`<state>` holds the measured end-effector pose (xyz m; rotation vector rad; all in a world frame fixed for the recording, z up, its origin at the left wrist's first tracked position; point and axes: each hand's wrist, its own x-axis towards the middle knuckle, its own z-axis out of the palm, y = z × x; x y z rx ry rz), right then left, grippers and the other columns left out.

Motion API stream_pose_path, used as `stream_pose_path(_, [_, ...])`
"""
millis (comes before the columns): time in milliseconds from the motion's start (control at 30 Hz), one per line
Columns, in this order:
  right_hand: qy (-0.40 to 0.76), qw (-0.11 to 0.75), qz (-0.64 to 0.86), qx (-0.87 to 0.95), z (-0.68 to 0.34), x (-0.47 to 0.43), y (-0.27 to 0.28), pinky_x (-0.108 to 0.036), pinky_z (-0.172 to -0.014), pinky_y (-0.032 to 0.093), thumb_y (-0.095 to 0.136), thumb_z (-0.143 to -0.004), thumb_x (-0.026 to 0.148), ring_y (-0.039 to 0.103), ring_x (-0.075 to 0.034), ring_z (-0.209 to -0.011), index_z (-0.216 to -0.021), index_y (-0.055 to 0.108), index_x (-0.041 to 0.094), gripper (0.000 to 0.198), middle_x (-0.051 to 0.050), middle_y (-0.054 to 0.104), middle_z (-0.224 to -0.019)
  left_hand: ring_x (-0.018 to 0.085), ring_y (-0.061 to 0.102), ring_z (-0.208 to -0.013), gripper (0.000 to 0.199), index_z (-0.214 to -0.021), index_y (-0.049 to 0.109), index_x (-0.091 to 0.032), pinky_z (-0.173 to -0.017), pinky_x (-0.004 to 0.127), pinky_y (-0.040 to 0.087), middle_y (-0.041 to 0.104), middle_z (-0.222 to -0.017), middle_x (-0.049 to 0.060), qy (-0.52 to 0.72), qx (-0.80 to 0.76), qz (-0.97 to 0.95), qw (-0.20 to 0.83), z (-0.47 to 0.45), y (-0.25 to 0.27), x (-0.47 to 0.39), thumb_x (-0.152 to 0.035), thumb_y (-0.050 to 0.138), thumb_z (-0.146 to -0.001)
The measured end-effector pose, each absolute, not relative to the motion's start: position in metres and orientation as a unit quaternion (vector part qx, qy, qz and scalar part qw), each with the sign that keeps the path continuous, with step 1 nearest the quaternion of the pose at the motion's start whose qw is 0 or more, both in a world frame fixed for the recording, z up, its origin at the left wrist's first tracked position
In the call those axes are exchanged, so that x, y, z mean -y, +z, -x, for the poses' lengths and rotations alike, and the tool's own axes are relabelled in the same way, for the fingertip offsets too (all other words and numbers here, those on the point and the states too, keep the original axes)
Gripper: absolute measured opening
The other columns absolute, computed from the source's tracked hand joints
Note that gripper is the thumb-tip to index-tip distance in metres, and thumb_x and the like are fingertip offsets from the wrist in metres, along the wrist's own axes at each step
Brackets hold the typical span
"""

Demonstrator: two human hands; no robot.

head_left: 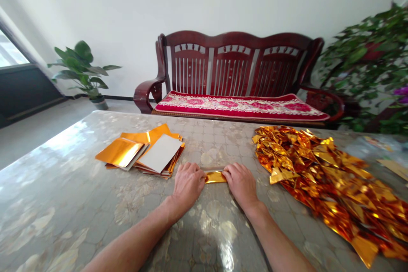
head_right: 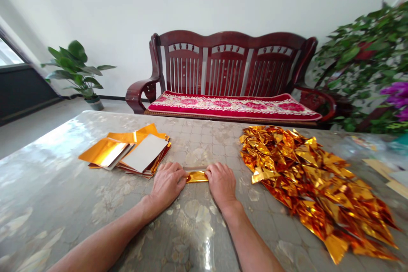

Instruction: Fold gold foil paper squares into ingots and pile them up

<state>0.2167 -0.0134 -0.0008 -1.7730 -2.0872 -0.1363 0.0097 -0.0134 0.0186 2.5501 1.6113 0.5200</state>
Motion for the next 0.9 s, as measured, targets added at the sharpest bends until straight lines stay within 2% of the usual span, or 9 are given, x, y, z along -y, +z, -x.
stream_pose_path(100, [-0.046, 0.196, 0.636, 0.745, -0.217, 0.013, 0.0, -0.031, -0.074, 0.032, 0.055, -0.096, 0.028, 0.056, -0.02, -0.083, -0.082, 0.065, 0.023, 0.018, -0.002, 0.066, -0.084, 0.023, 0.054, -0.098, 0.017, -0.089, 0.071, -0.022, -0.085, 0.037, 0.042, 0.065, -0.103, 0.006, 0.157, -0.485, -0.86, 0.014, -0.011, 0.016, 0.015, -0.023, 0.055, -0.095])
stream_pose_path(200, [-0.041, 0.196, 0.638, 0.744, -0.216, 0.013, -0.001, -0.031, -0.074, 0.032, 0.056, -0.095, 0.028, 0.056, -0.02, -0.084, -0.083, 0.065, 0.023, 0.017, -0.002, 0.066, -0.085, 0.02, 0.055, -0.097, 0.016, -0.095, 0.067, -0.02, -0.086, 0.033, 0.046, 0.064, -0.102, 0.005, 0.133, -0.434, -0.89, 0.048, -0.01, 0.012, 0.016, -0.017, 0.052, -0.096])
stream_pose_path(300, [-0.041, 0.196, 0.64, 0.742, -0.217, 0.013, -0.002, -0.031, -0.075, 0.033, 0.057, -0.095, 0.028, 0.056, -0.02, -0.083, -0.082, 0.065, 0.023, 0.016, -0.002, 0.066, -0.085, 0.019, 0.056, -0.102, 0.018, -0.109, 0.063, -0.021, -0.092, 0.032, 0.047, 0.064, -0.107, 0.005, 0.126, -0.405, -0.902, 0.077, -0.01, 0.012, 0.016, -0.016, 0.051, -0.097])
stream_pose_path(433, [-0.041, 0.202, 0.643, 0.737, -0.22, 0.011, -0.003, -0.031, -0.075, 0.033, 0.055, -0.095, 0.027, 0.055, -0.02, -0.082, -0.082, 0.065, 0.023, 0.017, -0.002, 0.066, -0.085, 0.021, 0.054, -0.11, 0.032, -0.126, 0.054, -0.024, -0.096, 0.035, 0.047, 0.062, -0.119, 0.006, 0.116, -0.376, -0.917, 0.062, -0.011, 0.014, 0.018, -0.014, 0.049, -0.096])
stream_pose_path(567, [-0.051, 0.216, 0.654, 0.723, -0.222, 0.013, 0.0, -0.032, -0.076, 0.034, 0.051, -0.096, 0.028, 0.055, -0.021, -0.083, -0.086, 0.065, 0.023, 0.018, -0.003, 0.067, -0.086, 0.024, 0.054, -0.108, 0.032, -0.125, 0.054, -0.02, -0.095, 0.037, 0.046, 0.061, -0.122, 0.009, 0.102, -0.378, -0.919, 0.036, -0.017, 0.014, 0.023, -0.014, 0.047, -0.095])
stream_pose_path(700, [-0.08, 0.244, 0.657, 0.709, -0.211, 0.02, 0.003, -0.036, -0.082, 0.038, 0.05, -0.096, 0.032, 0.055, -0.025, -0.094, -0.105, 0.064, 0.021, 0.021, -0.009, 0.067, -0.1, 0.026, 0.054, -0.105, 0.025, -0.117, 0.057, -0.018, -0.094, 0.04, 0.044, 0.06, -0.117, 0.01, 0.101, -0.383, -0.918, 0.019, -0.025, 0.012, 0.027, -0.02, 0.047, -0.095])
stream_pose_path(800, [-0.097, 0.244, 0.648, 0.715, -0.2, 0.022, 0.0, -0.042, -0.094, 0.038, 0.054, -0.093, 0.036, 0.05, -0.029, -0.114, -0.132, 0.051, 0.017, 0.043, -0.016, 0.06, -0.126, 0.027, 0.053, -0.106, 0.025, -0.117, 0.058, -0.016, -0.093, 0.042, 0.044, 0.061, -0.112, 0.012, 0.103, -0.371, -0.923, 0.02, -0.029, 0.011, 0.031, -0.025, 0.048, -0.096])
stream_pose_path(900, [-0.099, 0.213, 0.664, 0.71, -0.198, 0.02, -0.006, -0.047, -0.102, 0.035, 0.057, -0.091, 0.038, 0.044, -0.033, -0.125, -0.139, 0.046, 0.014, 0.054, -0.019, 0.054, -0.136, 0.028, 0.052, -0.105, 0.028, -0.119, 0.058, -0.014, -0.092, 0.042, 0.044, 0.061, -0.113, 0.012, 0.104, -0.364, -0.925, 0.016, -0.033, 0.011, 0.035, -0.028, 0.05, -0.096])
